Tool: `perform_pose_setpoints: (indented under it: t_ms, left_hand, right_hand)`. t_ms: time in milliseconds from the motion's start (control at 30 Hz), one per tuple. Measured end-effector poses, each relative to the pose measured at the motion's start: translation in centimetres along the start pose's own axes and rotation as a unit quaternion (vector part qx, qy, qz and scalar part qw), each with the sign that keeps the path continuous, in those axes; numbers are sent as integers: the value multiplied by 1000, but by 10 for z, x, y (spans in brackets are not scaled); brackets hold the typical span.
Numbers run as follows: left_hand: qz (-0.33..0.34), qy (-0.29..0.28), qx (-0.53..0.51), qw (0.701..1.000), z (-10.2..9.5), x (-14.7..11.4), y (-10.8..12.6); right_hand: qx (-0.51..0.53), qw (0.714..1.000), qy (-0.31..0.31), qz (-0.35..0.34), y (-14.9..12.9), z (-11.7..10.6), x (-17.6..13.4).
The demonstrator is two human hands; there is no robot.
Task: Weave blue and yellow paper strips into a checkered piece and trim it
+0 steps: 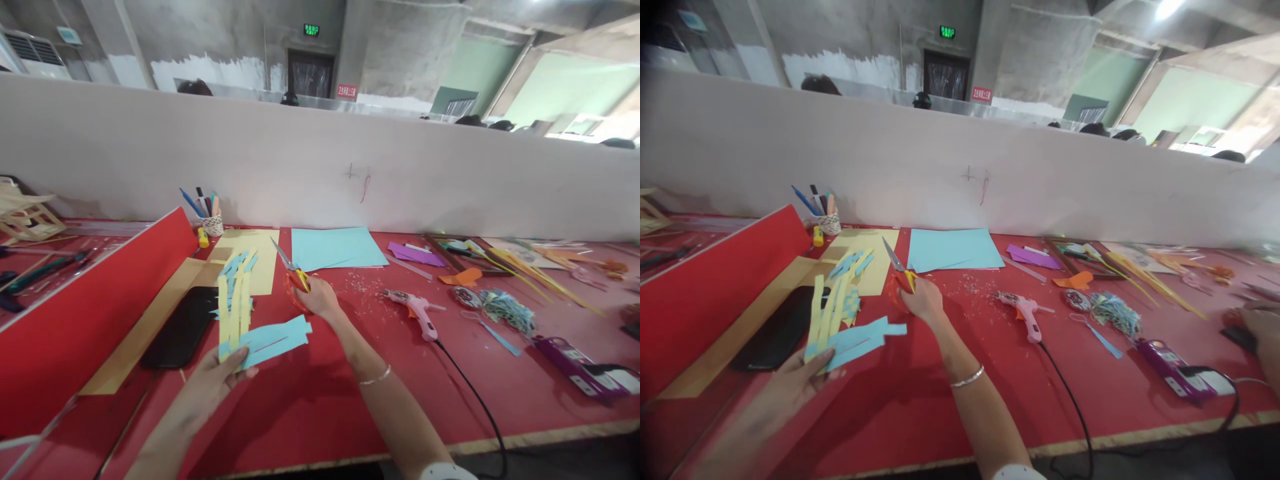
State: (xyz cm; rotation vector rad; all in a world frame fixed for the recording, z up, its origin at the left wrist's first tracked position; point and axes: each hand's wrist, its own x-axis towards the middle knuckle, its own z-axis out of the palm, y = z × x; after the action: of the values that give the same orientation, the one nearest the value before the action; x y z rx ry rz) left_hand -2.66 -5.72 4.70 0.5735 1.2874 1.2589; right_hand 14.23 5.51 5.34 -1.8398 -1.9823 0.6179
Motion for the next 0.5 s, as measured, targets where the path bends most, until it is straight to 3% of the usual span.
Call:
perform_pose_setpoints:
  t_ms: [100, 300, 500]
  left_hand:
    - [-17, -22, -18, 999, 8, 12, 3]
    - [29, -41, -41, 998, 23, 34, 15]
    - [51, -37, -73, 995, 51, 57, 13]
  right_hand:
    - [69, 997, 14, -16, 8, -9, -4]
    - [190, 981, 34, -34, 47, -24, -23]
    - [243, 967, 43, -70, 60, -18, -53]
